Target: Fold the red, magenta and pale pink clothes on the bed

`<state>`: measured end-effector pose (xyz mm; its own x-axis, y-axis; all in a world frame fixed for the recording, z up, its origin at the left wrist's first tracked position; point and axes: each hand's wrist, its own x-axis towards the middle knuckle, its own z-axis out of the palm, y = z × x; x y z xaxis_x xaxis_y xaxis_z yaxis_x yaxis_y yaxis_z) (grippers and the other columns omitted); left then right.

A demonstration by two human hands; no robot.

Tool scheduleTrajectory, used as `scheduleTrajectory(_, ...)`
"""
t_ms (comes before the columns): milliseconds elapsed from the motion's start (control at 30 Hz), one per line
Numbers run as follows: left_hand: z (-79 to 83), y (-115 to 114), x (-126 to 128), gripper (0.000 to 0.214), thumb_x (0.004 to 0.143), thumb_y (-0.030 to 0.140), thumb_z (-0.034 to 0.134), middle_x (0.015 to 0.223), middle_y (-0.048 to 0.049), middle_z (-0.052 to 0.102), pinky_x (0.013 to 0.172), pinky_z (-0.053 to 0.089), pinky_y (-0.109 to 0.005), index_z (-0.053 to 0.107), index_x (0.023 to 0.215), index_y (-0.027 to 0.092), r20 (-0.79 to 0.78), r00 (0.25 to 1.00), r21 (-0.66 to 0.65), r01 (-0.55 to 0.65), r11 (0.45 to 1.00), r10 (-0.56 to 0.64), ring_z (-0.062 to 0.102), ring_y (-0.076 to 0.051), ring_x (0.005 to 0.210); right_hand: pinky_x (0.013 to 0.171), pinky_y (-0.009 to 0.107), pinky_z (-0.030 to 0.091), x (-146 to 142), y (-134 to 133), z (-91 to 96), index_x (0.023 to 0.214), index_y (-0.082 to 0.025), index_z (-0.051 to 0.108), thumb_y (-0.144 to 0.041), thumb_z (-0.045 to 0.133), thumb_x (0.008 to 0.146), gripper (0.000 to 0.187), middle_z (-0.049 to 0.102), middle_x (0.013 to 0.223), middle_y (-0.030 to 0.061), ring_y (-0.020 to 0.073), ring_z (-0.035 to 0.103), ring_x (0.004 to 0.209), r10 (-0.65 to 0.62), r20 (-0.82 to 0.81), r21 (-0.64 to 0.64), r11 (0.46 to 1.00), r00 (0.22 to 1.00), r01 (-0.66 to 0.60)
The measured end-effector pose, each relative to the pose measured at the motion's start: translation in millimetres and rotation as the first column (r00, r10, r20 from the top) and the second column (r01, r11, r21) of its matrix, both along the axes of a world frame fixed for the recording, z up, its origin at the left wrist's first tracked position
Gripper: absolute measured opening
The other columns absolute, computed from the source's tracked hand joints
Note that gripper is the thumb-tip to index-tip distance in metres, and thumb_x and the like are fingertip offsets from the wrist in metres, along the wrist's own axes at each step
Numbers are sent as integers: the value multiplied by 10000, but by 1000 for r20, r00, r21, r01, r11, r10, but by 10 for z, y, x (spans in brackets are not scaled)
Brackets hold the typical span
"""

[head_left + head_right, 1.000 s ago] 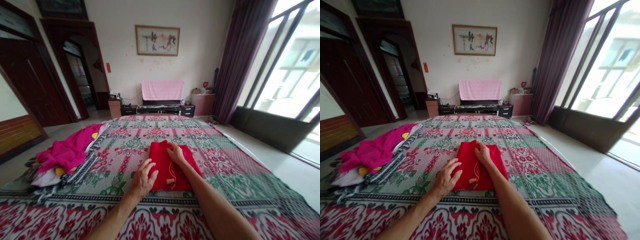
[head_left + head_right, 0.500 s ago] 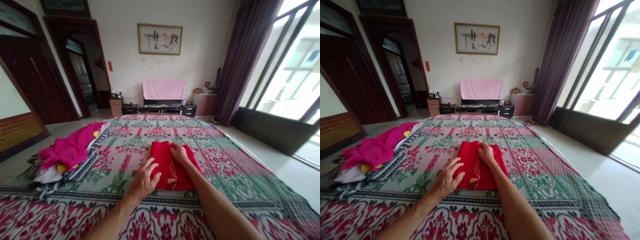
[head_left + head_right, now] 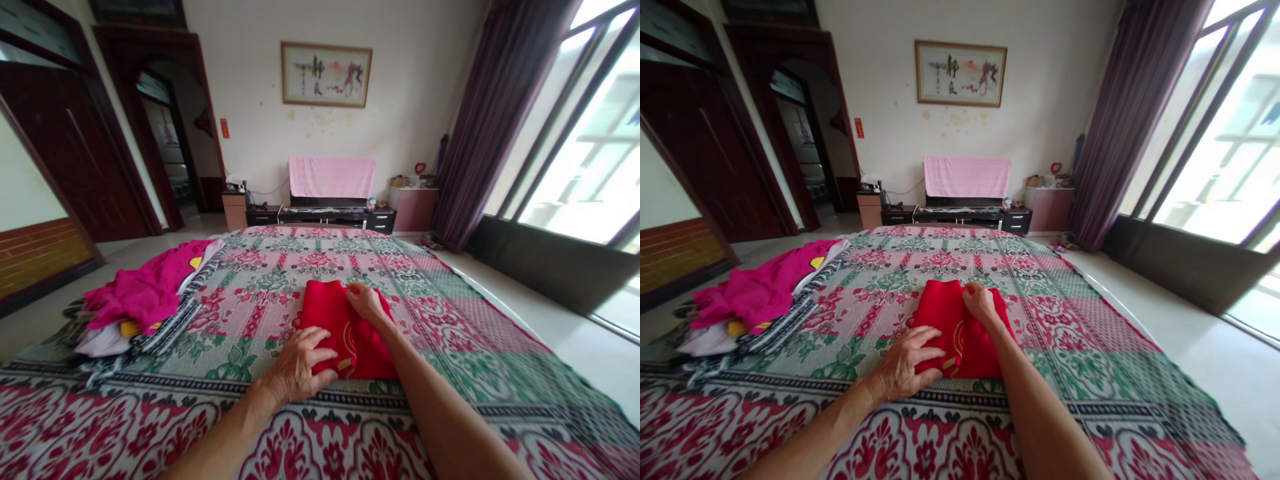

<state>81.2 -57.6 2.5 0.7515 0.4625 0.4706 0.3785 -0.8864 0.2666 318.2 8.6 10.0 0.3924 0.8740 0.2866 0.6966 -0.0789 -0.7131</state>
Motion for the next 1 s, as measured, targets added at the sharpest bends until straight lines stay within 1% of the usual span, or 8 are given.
scheduleTrajectory(200,6,6,-8,317,731,346,631,1228,-86,592,992,411,-428,696,1023,241,32,999,-62,5,998,-3,508,-254,1154,725,255,461,-120,78,15,915,-219,700,-232,582,731,220,725,848,33,206,658,812,23,26,-49,999,999,-22)
scheduleTrajectory(367,51,20,-46,499,634,290,683,1262,-102,575,1045,370,-428,640,1122,196,41,999,-121,32,992,-28,480,-256,1197,707,247,451,-95,133,-26,983,-196,685,-174,594,695,303,715,830,36,197,650,774,44,89,-59,998,995,-39)
scheduleTrajectory(467,69,37,-68,522,616,281,690,1278,-106,565,1055,357,-439,635,1127,192,31,999,-134,35,990,-31,471,-261,1211,714,239,444,-107,127,-63,1037,-192,661,-164,554,716,340,704,842,36,184,639,779,41,163,-81,996,986,-28)
scheduleTrajectory(667,49,54,-79,439,638,297,683,1246,-104,588,1045,370,-425,671,1065,198,47,999,-130,28,991,-22,497,-251,1190,772,243,439,-148,-8,-56,1048,-188,641,-209,552,739,323,659,1023,79,172,611,827,-18,274,61,998,962,2)
scheduleTrajectory(767,29,58,-77,380,651,303,681,1230,-102,599,1028,385,-435,693,1020,213,69,997,-115,29,993,-21,508,-257,1177,723,222,448,-118,-181,44,904,-198,666,-199,540,740,206,683,869,36,142,611,747,33,240,64,997,970,-50)
scheduleTrajectory(867,10,70,-78,310,680,316,670,1173,-102,628,993,420,-417,705,967,206,138,990,-109,37,993,-22,549,-247,1119,582,193,452,-99,-432,198,803,-171,650,-215,518,757,147,650,632,2,120,609,605,178,102,-108,980,979,-167)
scheduleTrajectory(933,-10,90,-80,243,724,312,633,1109,-95,654,965,443,-388,706,925,198,222,975,-102,10,995,13,582,-222,1055,489,187,443,-124,-621,310,845,-155,635,-239,504,785,166,625,548,-5,118,596,511,253,-56,-286,923,966,-259)
scheduleTrajectory(1000,-40,121,-80,195,760,288,590,1055,-89,668,952,453,-367,704,887,193,294,953,-92,-53,994,78,599,-203,1010,434,192,443,-182,-800,414,947,-151,611,-273,513,809,210,626,523,-3,126,590,463,269,-183,-418,849,946,-323)
